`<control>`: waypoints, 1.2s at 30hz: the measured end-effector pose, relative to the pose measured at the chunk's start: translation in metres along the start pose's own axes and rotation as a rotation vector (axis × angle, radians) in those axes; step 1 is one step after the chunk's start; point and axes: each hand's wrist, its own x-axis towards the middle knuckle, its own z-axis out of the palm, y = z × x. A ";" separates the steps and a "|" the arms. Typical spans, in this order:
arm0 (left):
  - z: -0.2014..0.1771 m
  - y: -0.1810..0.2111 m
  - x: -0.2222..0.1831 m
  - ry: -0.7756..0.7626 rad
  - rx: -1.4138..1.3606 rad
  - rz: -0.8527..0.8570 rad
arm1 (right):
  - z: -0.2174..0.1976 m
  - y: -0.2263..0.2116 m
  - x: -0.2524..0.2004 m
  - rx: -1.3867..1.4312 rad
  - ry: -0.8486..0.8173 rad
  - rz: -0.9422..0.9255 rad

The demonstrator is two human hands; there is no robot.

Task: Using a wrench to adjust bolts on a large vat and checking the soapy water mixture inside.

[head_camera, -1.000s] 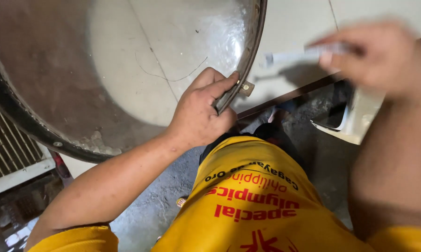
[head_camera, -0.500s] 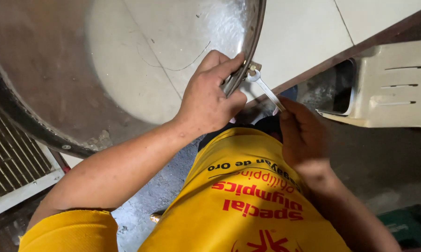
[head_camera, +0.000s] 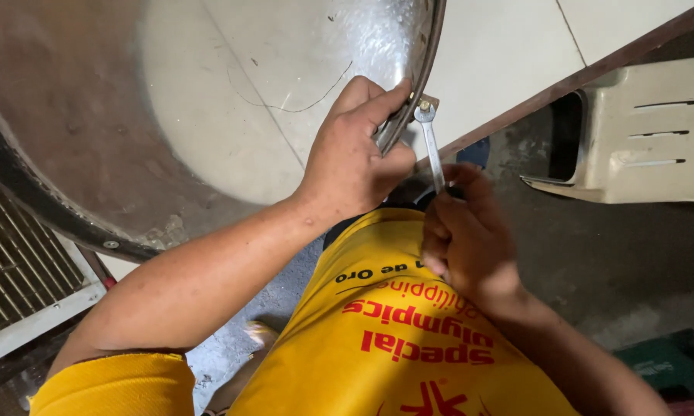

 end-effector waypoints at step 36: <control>0.006 -0.016 0.003 0.094 0.016 0.237 | -0.079 -0.200 0.129 -1.613 -0.507 -0.450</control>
